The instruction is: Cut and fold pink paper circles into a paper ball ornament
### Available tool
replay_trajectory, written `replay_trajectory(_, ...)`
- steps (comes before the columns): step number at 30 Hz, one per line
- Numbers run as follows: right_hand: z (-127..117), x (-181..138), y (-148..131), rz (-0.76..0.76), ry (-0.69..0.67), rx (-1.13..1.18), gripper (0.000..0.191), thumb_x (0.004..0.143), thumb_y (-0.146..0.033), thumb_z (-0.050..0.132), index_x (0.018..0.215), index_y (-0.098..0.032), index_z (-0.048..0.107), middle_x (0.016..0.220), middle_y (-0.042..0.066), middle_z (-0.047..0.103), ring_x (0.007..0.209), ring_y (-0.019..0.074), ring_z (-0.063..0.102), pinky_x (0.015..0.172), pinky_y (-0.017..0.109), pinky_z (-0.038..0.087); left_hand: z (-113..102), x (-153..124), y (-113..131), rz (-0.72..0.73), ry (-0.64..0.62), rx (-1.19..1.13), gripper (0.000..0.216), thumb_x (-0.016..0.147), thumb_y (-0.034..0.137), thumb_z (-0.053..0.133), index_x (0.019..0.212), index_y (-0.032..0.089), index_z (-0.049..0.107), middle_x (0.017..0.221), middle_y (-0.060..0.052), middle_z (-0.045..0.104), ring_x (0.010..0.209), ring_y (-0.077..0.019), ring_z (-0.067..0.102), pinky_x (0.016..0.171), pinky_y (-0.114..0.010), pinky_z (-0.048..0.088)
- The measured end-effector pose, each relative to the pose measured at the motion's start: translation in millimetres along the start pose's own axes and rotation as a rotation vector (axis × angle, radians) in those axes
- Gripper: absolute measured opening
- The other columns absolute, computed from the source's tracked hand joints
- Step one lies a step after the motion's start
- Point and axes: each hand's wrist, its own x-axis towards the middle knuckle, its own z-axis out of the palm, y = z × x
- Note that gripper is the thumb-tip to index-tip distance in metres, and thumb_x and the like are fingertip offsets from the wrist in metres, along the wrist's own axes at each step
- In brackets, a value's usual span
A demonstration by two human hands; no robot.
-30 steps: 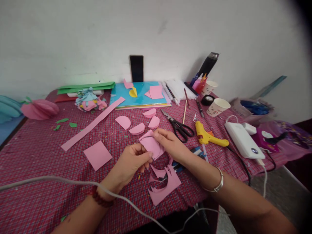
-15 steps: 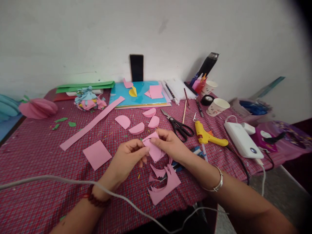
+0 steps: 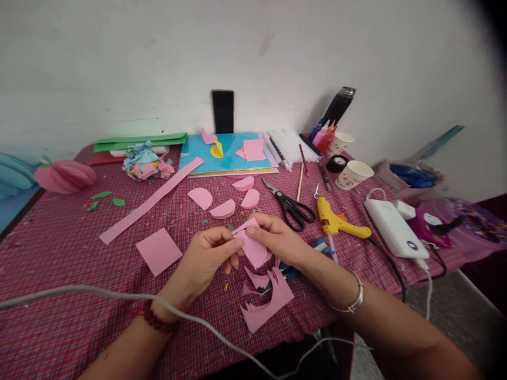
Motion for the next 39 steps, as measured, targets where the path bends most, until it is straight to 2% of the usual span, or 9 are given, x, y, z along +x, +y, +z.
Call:
replay_trajectory(6, 4.1, -1.4, -0.5, -0.115, 0.114, -0.382, 0.032, 0.096, -0.039, 0.040, 0.074, -0.018, 0.048, 0.065, -0.004, 0.041, 0.058, 0.0101, 0.039, 0.053, 0.023, 0.032, 3.7, -2.2, -2.2, -0.002, 0.102, 0.095, 0.022, 0.076, 0.029, 0.068, 0.063, 0.017, 0.054, 0.051, 0.003, 0.059, 0.042, -0.0067, 0.050, 0.039, -0.016, 0.038)
replay_trajectory(11, 5.8, -1.2, 1.5, -0.154, 0.097, -0.549, 0.028, 0.097, -0.031, 0.038, 0.074, -0.018, 0.048, 0.064, -0.003, 0.044, 0.058, 0.0104, 0.043, 0.055, 0.024, 0.031, 4.2, -3.9, -0.2, -0.018, 0.089, 0.167, 0.018, 0.077, 0.025, 0.062, 0.064, 0.018, 0.053, 0.051, 0.004, 0.057, 0.041, -0.0066, 0.048, 0.039, -0.016, 0.035)
replay_trajectory(14, 5.9, -0.7, 1.2, -0.132, 0.096, -0.514, 0.028, 0.096, -0.031, 0.039, 0.073, -0.019, 0.047, 0.064, -0.003, 0.043, 0.059, 0.0104, 0.043, 0.055, 0.024, 0.031, 2.5, -5.1, 2.9, -0.032, 0.034, 0.172, 0.021, 0.082, 0.027, 0.059, 0.064, 0.017, 0.055, 0.052, 0.003, 0.057, 0.042, -0.0061, 0.048, 0.038, -0.016, 0.035)
replay_trajectory(20, 3.1, 0.7, -0.9, -0.016, 0.060, -0.205, 0.032, 0.094, -0.043, 0.044, 0.074, -0.018, 0.048, 0.063, -0.005, 0.040, 0.054, 0.0088, 0.036, 0.049, 0.022, 0.030, -4.4, -5.9, 9.6, -0.031, -0.138, 0.094, 0.023, 0.081, 0.034, 0.066, 0.068, 0.016, 0.060, 0.060, 0.000, 0.064, 0.044, -0.0077, 0.054, 0.042, -0.018, 0.044)
replay_trajectory(32, 4.8, -0.5, 0.2, 0.020, 0.031, -0.100, 0.038, 0.090, -0.053, 0.048, 0.076, -0.018, 0.050, 0.062, -0.005, 0.044, 0.052, 0.0082, 0.039, 0.047, 0.021, 0.030, -2.1, -4.0, 5.6, -0.037, -0.075, 0.061, 0.029, 0.079, 0.039, 0.067, 0.064, 0.015, 0.060, 0.056, -0.001, 0.064, 0.042, -0.0077, 0.054, 0.038, -0.017, 0.042)
replay_trajectory(39, 3.7, -1.4, -2.0, -0.022, 0.027, -0.153, 0.031, 0.094, -0.043, 0.044, 0.075, -0.018, 0.047, 0.063, -0.005, 0.042, 0.054, 0.0084, 0.039, 0.048, 0.021, 0.031, -3.4, -3.4, 4.6, -0.035, -0.087, 0.086, 0.029, 0.081, 0.039, 0.066, 0.064, 0.015, 0.062, 0.054, -0.001, 0.062, 0.041, -0.0073, 0.052, 0.039, -0.017, 0.041)
